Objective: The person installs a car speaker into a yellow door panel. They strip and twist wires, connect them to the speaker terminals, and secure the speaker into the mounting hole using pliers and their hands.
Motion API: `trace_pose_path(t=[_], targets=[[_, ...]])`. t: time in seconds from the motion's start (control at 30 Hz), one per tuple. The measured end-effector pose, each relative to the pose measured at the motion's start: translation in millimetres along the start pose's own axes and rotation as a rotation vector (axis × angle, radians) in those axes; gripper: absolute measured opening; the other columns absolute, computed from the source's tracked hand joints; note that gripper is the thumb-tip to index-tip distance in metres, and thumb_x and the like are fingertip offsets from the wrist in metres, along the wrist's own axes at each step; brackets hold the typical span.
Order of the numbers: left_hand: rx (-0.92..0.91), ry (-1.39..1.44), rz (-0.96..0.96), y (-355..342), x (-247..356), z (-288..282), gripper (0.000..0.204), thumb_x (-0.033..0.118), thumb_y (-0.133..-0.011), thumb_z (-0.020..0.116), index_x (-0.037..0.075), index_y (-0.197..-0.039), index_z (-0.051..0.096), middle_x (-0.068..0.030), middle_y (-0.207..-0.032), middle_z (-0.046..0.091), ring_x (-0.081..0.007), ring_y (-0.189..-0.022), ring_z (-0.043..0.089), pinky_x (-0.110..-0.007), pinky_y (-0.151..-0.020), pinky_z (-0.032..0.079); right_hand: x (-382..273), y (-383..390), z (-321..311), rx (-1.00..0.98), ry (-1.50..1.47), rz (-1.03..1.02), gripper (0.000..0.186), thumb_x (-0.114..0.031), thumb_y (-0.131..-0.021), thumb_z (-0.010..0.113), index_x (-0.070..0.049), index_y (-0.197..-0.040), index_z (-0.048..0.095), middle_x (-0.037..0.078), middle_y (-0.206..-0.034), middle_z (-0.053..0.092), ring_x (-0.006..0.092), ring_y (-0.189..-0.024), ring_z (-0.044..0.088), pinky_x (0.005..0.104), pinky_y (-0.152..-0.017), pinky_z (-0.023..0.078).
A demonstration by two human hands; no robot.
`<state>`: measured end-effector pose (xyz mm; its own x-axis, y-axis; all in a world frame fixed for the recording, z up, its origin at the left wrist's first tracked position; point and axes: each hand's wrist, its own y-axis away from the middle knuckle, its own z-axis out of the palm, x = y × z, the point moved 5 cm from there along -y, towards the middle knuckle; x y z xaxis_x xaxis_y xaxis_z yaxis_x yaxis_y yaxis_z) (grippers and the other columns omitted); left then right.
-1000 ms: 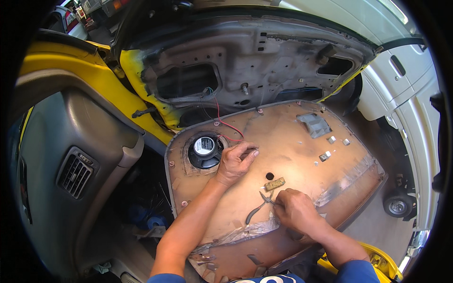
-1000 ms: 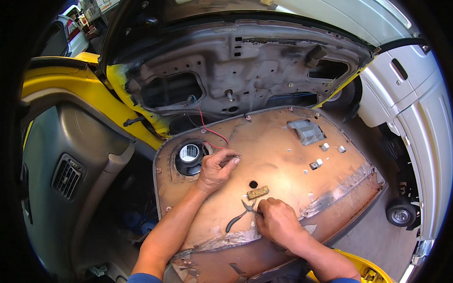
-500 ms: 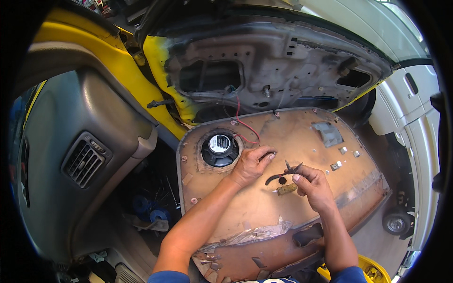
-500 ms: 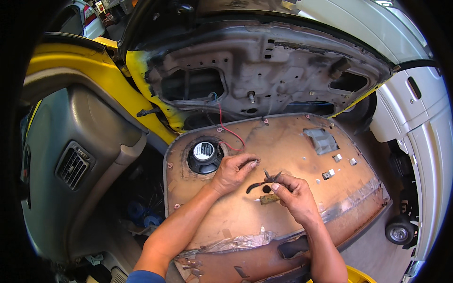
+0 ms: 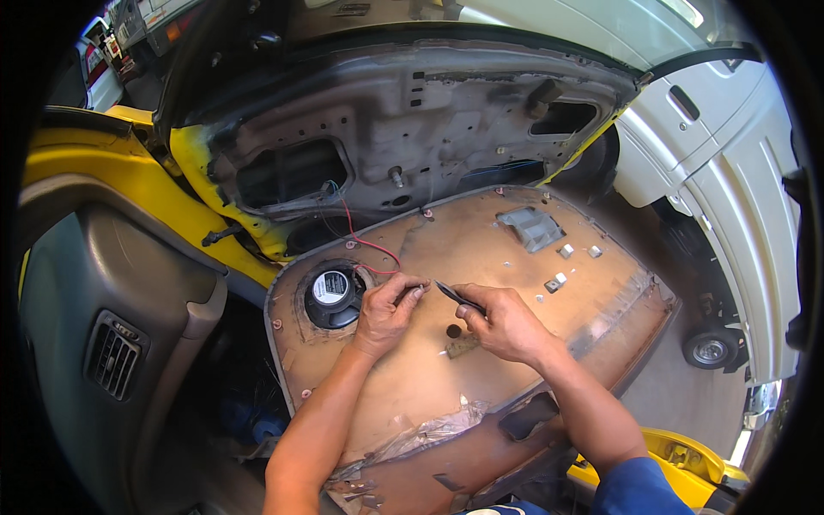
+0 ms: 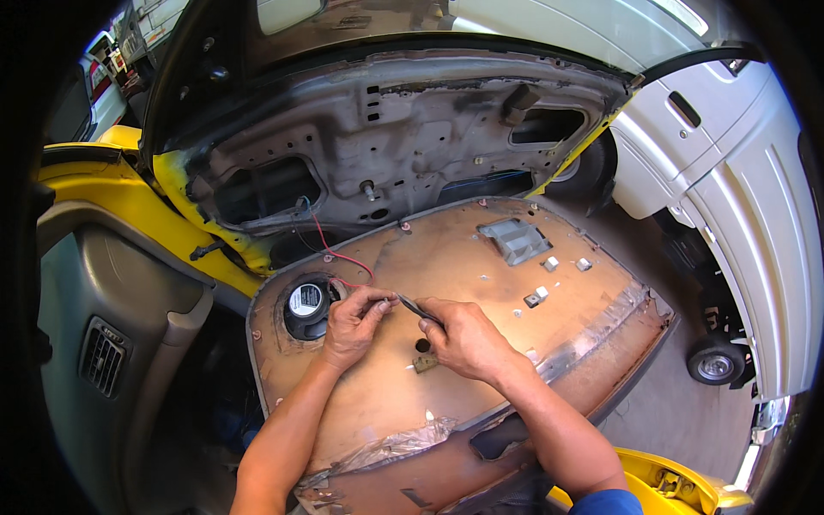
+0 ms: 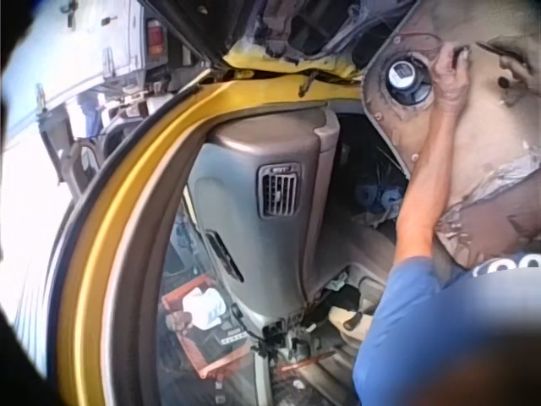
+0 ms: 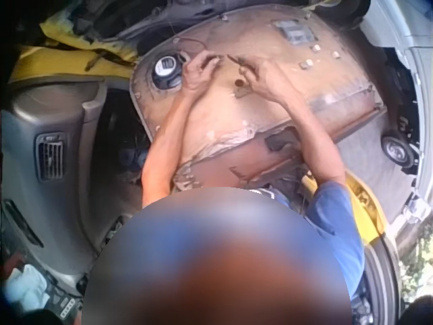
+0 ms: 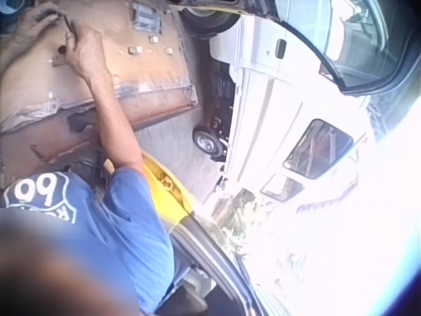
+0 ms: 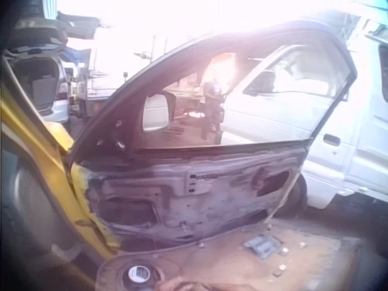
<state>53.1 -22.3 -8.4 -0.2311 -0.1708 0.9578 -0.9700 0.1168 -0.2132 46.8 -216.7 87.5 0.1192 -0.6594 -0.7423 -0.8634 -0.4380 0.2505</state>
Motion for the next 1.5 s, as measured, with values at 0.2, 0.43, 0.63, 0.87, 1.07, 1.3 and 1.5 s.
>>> trace_pose_path(t=[0.2, 0.43, 0.63, 0.87, 1.07, 1.3, 1.5], targets=[[-0.024, -0.062, 0.050, -2, 3, 1, 0.017, 0.001, -0.102, 0.066, 0.000, -0.117, 0.074, -0.0133, -0.106, 0.079, -0.0240, -0.097, 0.077, -0.033, -0.087, 0.060, -4, 4, 9, 0.141, 0.221, -0.143, 0.026, -0.007, -0.099, 0.063, 0.001, -0.123, 0.070, 0.026, -0.104, 0.071, 0.0414, -0.100, 0.070, 0.0480, -0.088, 0.055], [-0.037, -0.120, 0.134, -2, 12, 0, 0.016, -0.001, -0.100, 0.066, -0.001, -0.114, 0.075, -0.0147, -0.109, 0.078, -0.0252, -0.098, 0.076, -0.034, -0.087, 0.058, 2, 4, -1, 0.168, -0.011, 0.114, 0.025, -0.017, -0.100, 0.070, -0.001, -0.119, 0.077, 0.018, -0.078, 0.074, 0.0321, -0.068, 0.071, 0.0422, -0.067, 0.055], [-0.038, -0.129, 0.153, -3, 15, 0, 0.018, -0.004, -0.096, 0.068, -0.001, -0.113, 0.075, -0.0155, -0.106, 0.077, -0.0298, -0.096, 0.075, -0.036, -0.086, 0.059, -4, -3, 0, 0.211, 0.073, 0.070, 0.024, -0.020, -0.101, 0.070, 0.000, -0.108, 0.080, 0.019, -0.077, 0.074, 0.0290, -0.065, 0.070, 0.0416, -0.065, 0.054], [-0.017, -0.121, 0.164, -1, 11, 0, 0.017, -0.004, -0.097, 0.068, -0.001, -0.112, 0.075, -0.0154, -0.104, 0.077, -0.0274, -0.095, 0.075, -0.035, -0.085, 0.058, -4, -6, 2, 0.150, 0.077, 0.078, 0.027, -0.023, -0.101, 0.069, -0.001, -0.111, 0.080, 0.021, -0.079, 0.074, 0.0357, -0.071, 0.073, 0.0442, -0.070, 0.056], [-0.015, -0.149, 0.192, 0, 11, 2, 0.018, -0.006, -0.094, 0.070, -0.001, -0.110, 0.076, -0.0157, -0.106, 0.078, -0.0274, -0.097, 0.076, -0.035, -0.087, 0.059, -1, -7, 4, 0.131, 0.098, 0.068, 0.027, -0.022, -0.100, 0.068, 0.000, -0.110, 0.080, 0.024, -0.085, 0.076, 0.0405, -0.081, 0.076, 0.0474, -0.079, 0.059], [-0.008, -0.180, 0.167, 0, 16, 4, 0.015, -0.004, -0.095, 0.072, -0.002, -0.109, 0.076, -0.0158, -0.104, 0.079, -0.0279, -0.094, 0.077, -0.035, -0.084, 0.060, -1, -9, -1, 0.123, 0.198, 0.004, 0.026, -0.021, -0.100, 0.068, 0.000, -0.111, 0.080, 0.020, -0.081, 0.076, 0.0359, -0.076, 0.076, 0.0448, -0.074, 0.059], [0.008, -0.158, 0.156, -1, 17, 3, 0.014, -0.002, -0.096, 0.072, -0.002, -0.109, 0.076, -0.0157, -0.103, 0.079, -0.0274, -0.093, 0.077, -0.034, -0.083, 0.059, 0, -6, -3, 0.156, 0.145, 0.033, 0.026, -0.020, -0.100, 0.068, 0.000, -0.111, 0.080, 0.020, -0.082, 0.076, 0.0348, -0.074, 0.075, 0.0443, -0.073, 0.058]])
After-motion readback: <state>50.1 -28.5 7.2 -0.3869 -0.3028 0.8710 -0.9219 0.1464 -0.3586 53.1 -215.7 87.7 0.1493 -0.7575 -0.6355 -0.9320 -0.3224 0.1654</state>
